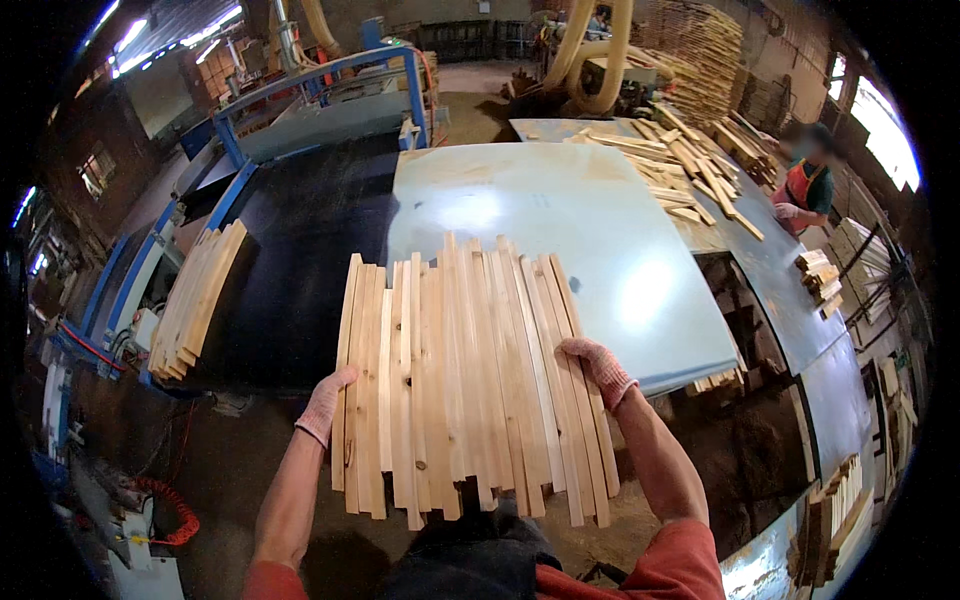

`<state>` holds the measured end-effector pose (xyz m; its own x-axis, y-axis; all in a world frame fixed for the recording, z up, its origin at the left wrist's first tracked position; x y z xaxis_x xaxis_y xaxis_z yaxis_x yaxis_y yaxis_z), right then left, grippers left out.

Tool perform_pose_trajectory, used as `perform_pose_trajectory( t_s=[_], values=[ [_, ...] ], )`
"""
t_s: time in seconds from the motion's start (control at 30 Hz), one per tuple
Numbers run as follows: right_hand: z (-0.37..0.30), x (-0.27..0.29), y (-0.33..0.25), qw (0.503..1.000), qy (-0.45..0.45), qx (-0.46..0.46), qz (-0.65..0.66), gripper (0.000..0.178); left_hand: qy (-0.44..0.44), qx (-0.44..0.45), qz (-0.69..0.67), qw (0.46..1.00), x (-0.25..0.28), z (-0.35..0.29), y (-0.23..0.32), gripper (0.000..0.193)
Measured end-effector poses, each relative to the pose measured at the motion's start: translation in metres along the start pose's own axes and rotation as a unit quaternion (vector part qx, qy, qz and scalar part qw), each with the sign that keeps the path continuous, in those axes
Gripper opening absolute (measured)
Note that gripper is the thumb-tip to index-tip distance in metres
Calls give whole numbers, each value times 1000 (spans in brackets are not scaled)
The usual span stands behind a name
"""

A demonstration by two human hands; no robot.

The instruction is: The person repeatedly picks up stacks of light-colored wooden planks from a metal table and places them onto a conveyor belt. The person wears pink gloves and moves the planks in batches, aligning them on the belt before returning to the table to gather more.

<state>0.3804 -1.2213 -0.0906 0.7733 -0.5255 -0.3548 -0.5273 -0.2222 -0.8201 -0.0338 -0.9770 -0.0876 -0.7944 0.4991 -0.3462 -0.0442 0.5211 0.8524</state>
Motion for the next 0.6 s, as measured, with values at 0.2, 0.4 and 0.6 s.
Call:
perform_pose_trajectory(
  t_s=[0.2, 0.4, 0.6],
  values=[
    [110, -87, -24, 999, 18, 16, 23, 30, 44, -54, 79, 994, 79, 69, 90, 75],
    [211, -178, -21, 998, 19, 44, 47, 25, 207, 31, 632, 746, 162, 101, 209, 99],
    [251, -343, -19, 999, -5, 43, 24, 24, 313, 5, 638, 703, 270, 111, 260, 120]
  ],
)
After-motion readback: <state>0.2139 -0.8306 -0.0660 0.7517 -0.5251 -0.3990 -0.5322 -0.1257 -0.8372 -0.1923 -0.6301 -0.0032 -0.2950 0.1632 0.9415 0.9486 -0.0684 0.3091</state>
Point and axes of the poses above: each hand's wrist, its own z-axis towards the middle knuckle, its own x-axis out of the back of the hand, y = z × x, the point moved 9 cm from there along z, towards the middle knuckle, and after that the axes turned 2 degrees about -x, right-handed, at the moved point
